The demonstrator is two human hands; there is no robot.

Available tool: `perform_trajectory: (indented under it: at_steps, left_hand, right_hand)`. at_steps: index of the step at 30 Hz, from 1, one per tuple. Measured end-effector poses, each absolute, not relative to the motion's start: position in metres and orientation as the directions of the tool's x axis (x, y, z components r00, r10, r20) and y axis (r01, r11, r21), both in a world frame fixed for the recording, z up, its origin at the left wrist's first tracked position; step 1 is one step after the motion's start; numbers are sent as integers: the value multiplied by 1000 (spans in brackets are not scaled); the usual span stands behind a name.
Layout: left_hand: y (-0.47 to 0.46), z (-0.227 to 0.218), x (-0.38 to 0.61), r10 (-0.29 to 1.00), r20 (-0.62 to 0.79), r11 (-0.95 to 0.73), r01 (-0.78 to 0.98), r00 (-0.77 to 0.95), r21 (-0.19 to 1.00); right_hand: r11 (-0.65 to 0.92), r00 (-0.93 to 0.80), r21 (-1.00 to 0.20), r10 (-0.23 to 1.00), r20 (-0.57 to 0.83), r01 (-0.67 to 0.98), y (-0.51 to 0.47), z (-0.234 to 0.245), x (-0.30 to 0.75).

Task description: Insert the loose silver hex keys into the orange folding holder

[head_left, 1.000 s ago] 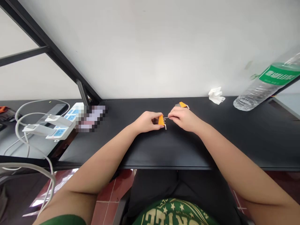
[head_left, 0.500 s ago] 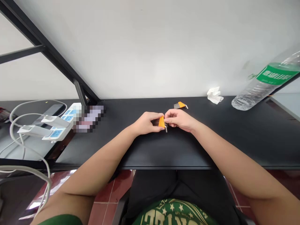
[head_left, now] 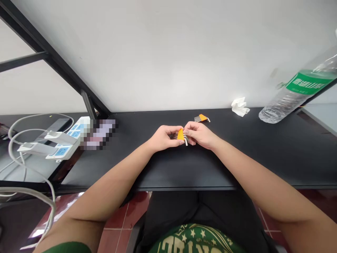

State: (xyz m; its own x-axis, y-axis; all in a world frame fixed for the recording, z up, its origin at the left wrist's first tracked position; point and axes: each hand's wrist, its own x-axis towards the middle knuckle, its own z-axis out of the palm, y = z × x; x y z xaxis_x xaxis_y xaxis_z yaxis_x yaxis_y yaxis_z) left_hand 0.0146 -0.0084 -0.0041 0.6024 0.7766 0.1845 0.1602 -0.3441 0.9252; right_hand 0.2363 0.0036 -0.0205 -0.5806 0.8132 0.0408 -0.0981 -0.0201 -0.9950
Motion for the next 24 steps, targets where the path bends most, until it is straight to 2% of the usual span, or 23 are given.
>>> perform_trajectory:
  at_steps: [3, 6, 9, 12, 15, 18, 24]
  left_hand:
    - [-9, -2, 15, 765, 212, -406, 200, 608, 892]
    - [-8, -2, 13, 769, 203, -457, 298, 606, 838]
    - [-3, -6, 8, 800, 136, -448, 431, 584, 783]
    - [3, -10, 2, 818, 66, -447, 559, 571, 698]
    - [8, -12, 0, 830, 34, -464, 656, 557, 595]
    - [10, -13, 0, 844, 12, -452, 698, 537, 555]
    - [10, -17, 1, 871, -55, -342, 684, 488, 644]
  right_hand:
    - [4, -572, -1000, 820, 13, -16, 3, -17, 237]
    - [197, -518, -945, 855, 35, 262, 7, -7, 249]
    - [401, -422, -696, 894, 153, 596, 16, -1, 267]
    - [404, -395, -454, 911, 120, 794, 26, -4, 280]
    - [373, -386, -342, 922, 30, 863, 31, -9, 283]
    - [369, -391, -269, 920, -28, 890, 30, -10, 279]
    - [321, -350, -189, 925, -149, 928, 24, -4, 269]
